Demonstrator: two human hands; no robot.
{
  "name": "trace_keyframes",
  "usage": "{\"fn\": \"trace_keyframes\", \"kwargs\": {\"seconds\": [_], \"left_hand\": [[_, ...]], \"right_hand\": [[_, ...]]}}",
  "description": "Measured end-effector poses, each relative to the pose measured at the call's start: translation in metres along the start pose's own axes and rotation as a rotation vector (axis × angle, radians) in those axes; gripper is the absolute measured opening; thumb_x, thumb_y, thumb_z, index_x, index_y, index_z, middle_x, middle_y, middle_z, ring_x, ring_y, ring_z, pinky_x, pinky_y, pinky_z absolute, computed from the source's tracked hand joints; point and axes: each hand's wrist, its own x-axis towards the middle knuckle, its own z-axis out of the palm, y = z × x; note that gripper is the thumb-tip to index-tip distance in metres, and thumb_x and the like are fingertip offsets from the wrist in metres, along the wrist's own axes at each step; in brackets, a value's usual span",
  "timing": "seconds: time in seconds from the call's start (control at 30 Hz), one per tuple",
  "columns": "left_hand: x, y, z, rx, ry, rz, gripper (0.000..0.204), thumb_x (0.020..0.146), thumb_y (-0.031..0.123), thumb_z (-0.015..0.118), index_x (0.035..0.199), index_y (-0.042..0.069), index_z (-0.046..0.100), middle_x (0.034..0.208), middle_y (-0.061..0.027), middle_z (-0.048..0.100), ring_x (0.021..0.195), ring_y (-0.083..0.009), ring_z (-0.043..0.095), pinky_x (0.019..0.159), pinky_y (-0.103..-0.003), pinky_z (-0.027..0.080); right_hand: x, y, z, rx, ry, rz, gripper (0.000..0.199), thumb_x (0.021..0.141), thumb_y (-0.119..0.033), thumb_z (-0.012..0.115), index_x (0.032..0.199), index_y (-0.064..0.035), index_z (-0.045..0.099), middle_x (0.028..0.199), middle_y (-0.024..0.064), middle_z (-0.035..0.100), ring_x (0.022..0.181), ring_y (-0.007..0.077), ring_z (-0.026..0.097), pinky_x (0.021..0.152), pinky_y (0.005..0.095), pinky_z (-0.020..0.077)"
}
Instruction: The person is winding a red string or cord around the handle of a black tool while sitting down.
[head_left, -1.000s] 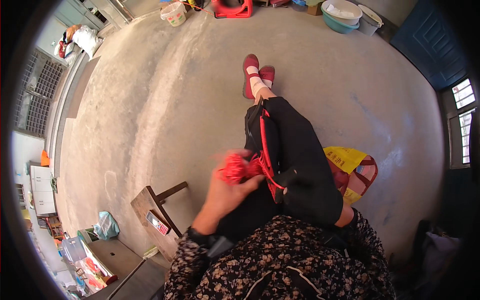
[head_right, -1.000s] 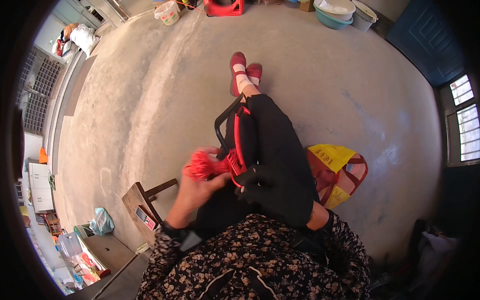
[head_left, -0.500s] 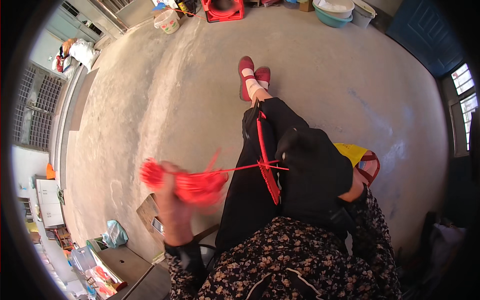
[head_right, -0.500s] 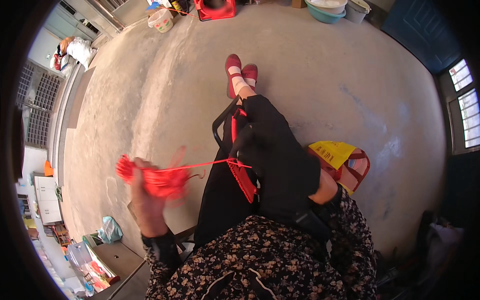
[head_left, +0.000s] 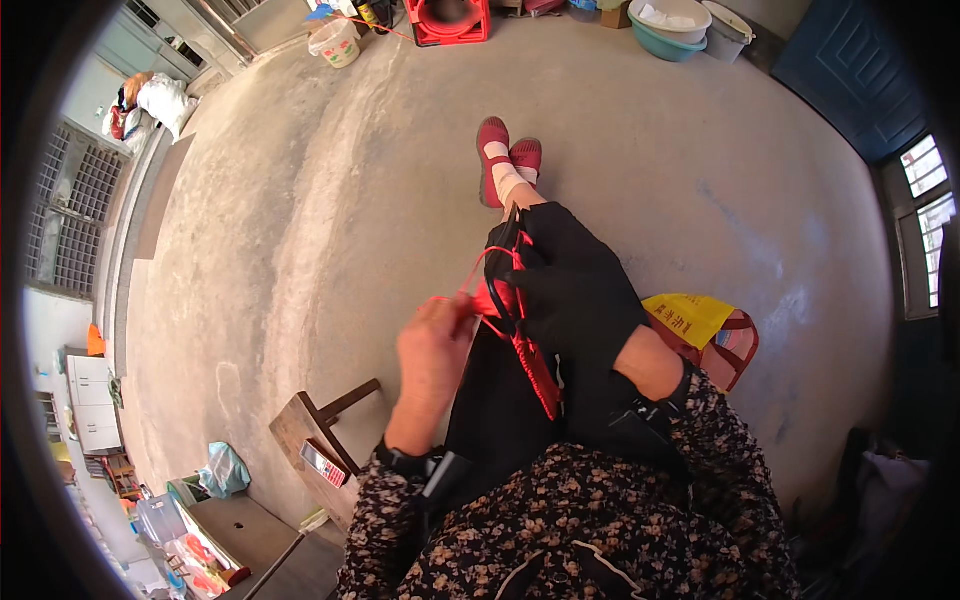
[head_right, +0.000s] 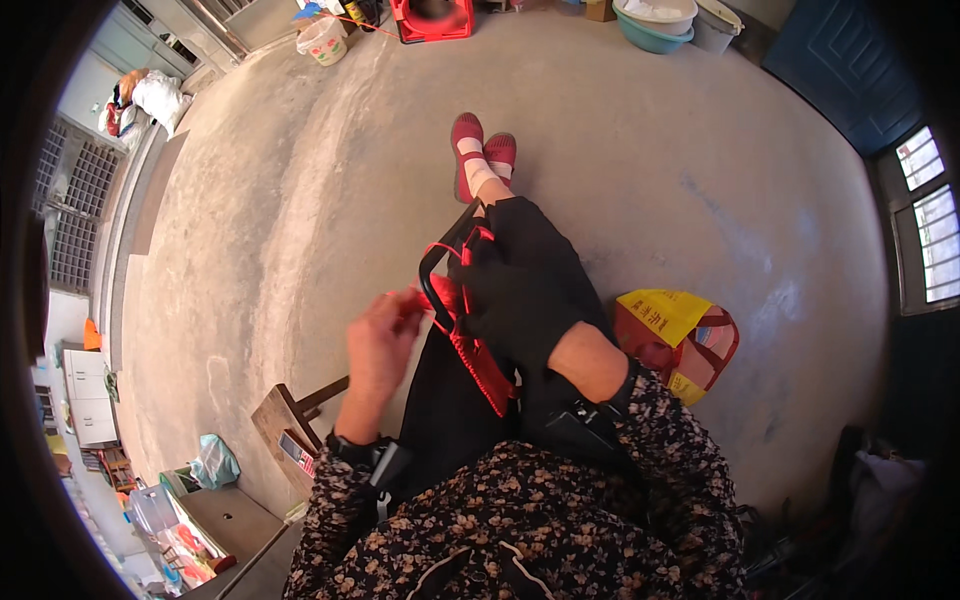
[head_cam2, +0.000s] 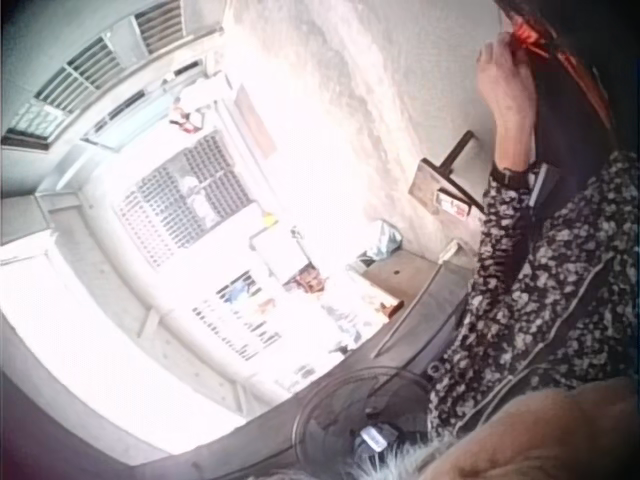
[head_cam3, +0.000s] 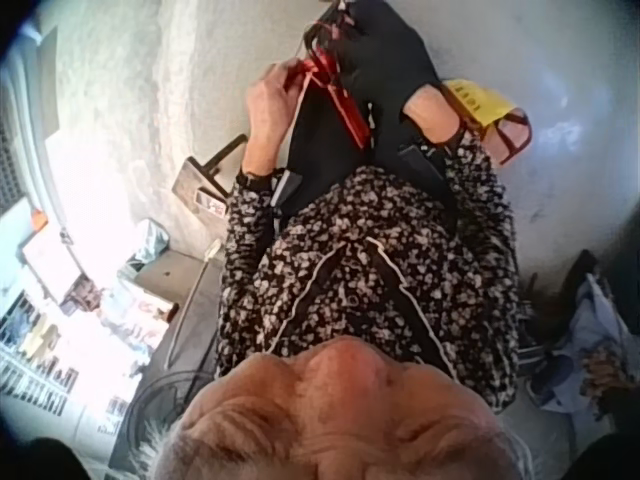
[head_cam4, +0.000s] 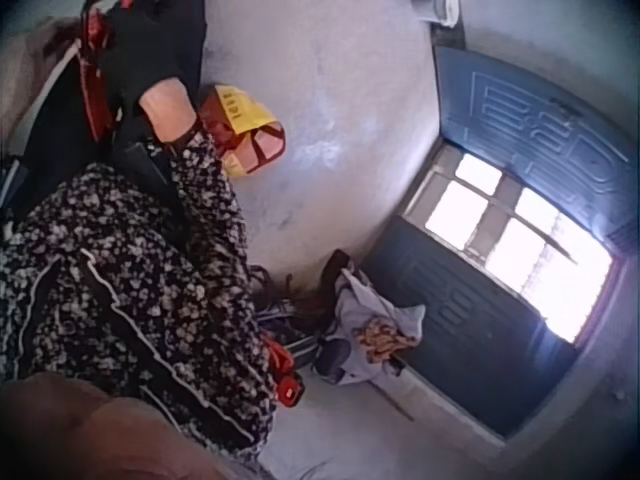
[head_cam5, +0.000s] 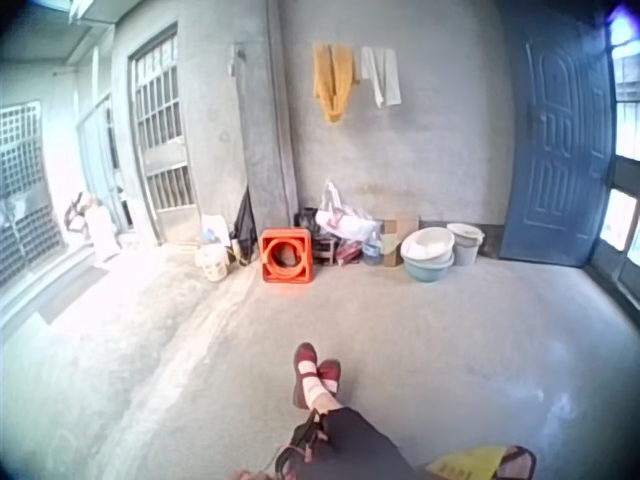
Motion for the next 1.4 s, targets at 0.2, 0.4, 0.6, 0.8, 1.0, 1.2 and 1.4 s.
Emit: {"fn": "trace_keyframes", "kwargs": {"seconds": [0.2, 0.4, 0.6, 0.8, 1.0, 1.2, 1.4], "left_hand": [[-0.002, 0.031, -0.013, -0.153, 0.093, -0.068, 0.033, 0.078, 0.004, 0.071, 0.109, 0.003, 0.061, 0.095, -0.0102, 0.067, 0.074, -0.0214, 0.065, 0.061, -0.029, 0.052], [-0.012, 0.046, -0.058, -1.259, -0.560, -0.366, 0.033, 0.094, 0.030, 0.057, 0.107, 0.000, 0.059, 0.108, -0.0169, 0.064, 0.087, -0.0180, 0.063, 0.063, -0.023, 0.051], [-0.025, 0.060, -0.021, -2.107, -0.584, -0.346, 0.041, 0.096, 0.041, 0.048, 0.107, 0.002, 0.057, 0.115, -0.0182, 0.057, 0.100, -0.0238, 0.056, 0.067, -0.028, 0.052], [-0.053, 0.027, -0.053, -1.948, -0.388, -0.974, 0.039, 0.095, 0.034, 0.054, 0.118, 0.004, 0.051, 0.087, -0.0121, 0.060, 0.066, -0.0197, 0.055, 0.048, -0.026, 0.047], [-0.087, 0.014, -0.062, -1.470, -0.417, -0.814, 0.029, 0.095, 0.025, 0.057, 0.106, -0.001, 0.057, 0.067, -0.0040, 0.055, 0.053, -0.0093, 0.047, 0.044, -0.020, 0.036], [-0.077, 0.013, -0.071, -1.256, -0.512, -0.731, 0.022, 0.095, 0.020, 0.057, 0.099, -0.001, 0.062, 0.064, 0.0005, 0.052, 0.052, -0.0049, 0.045, 0.043, -0.019, 0.032], [-0.016, 0.018, -0.032, -1.020, -0.312, -0.608, 0.028, 0.094, 0.020, 0.060, 0.113, 0.000, 0.062, 0.078, -0.0014, 0.057, 0.055, -0.0040, 0.045, 0.045, -0.017, 0.034]], "right_hand": [[0.000, 0.054, -0.013, -0.209, -0.140, -0.095, 0.038, 0.079, -0.003, 0.063, 0.116, 0.0023, 0.057, 0.101, 0.0048, 0.064, 0.091, 0.0134, 0.062, 0.080, 0.0295, 0.0500], [-0.030, 0.033, -0.047, 0.776, 0.179, 0.096, 0.033, 0.084, -0.006, 0.064, 0.116, -0.0002, 0.056, 0.102, 0.0053, 0.064, 0.092, 0.0158, 0.062, 0.080, 0.0274, 0.0498], [-0.063, 0.017, -0.036, 0.677, 0.083, 0.215, 0.032, 0.084, -0.010, 0.067, 0.114, -0.0011, 0.056, 0.099, 0.0032, 0.064, 0.085, 0.0114, 0.060, 0.072, 0.0256, 0.0487], [-0.069, 0.027, -0.021, 0.406, -0.029, 0.367, 0.037, 0.084, -0.023, 0.070, 0.113, -0.0048, 0.057, 0.086, 0.0058, 0.066, 0.070, 0.0136, 0.062, 0.063, 0.0281, 0.0496], [-0.050, 0.038, 0.034, -0.472, -0.178, 0.193, 0.045, 0.077, -0.023, 0.077, 0.114, -0.0051, 0.057, 0.094, 0.0145, 0.065, 0.079, 0.0163, 0.064, 0.072, 0.0317, 0.0520], [-0.058, 0.072, 0.029, 0.088, -0.048, 0.217, 0.057, 0.073, -0.034, 0.078, 0.117, -0.0034, 0.057, 0.099, 0.0199, 0.065, 0.089, 0.0262, 0.065, 0.079, 0.0342, 0.0512], [-0.068, 0.081, 0.025, -0.256, -0.229, 0.264, 0.060, 0.074, -0.037, 0.077, 0.119, -0.0028, 0.055, 0.100, 0.0209, 0.065, 0.091, 0.0307, 0.064, 0.083, 0.0367, 0.0494]]}}
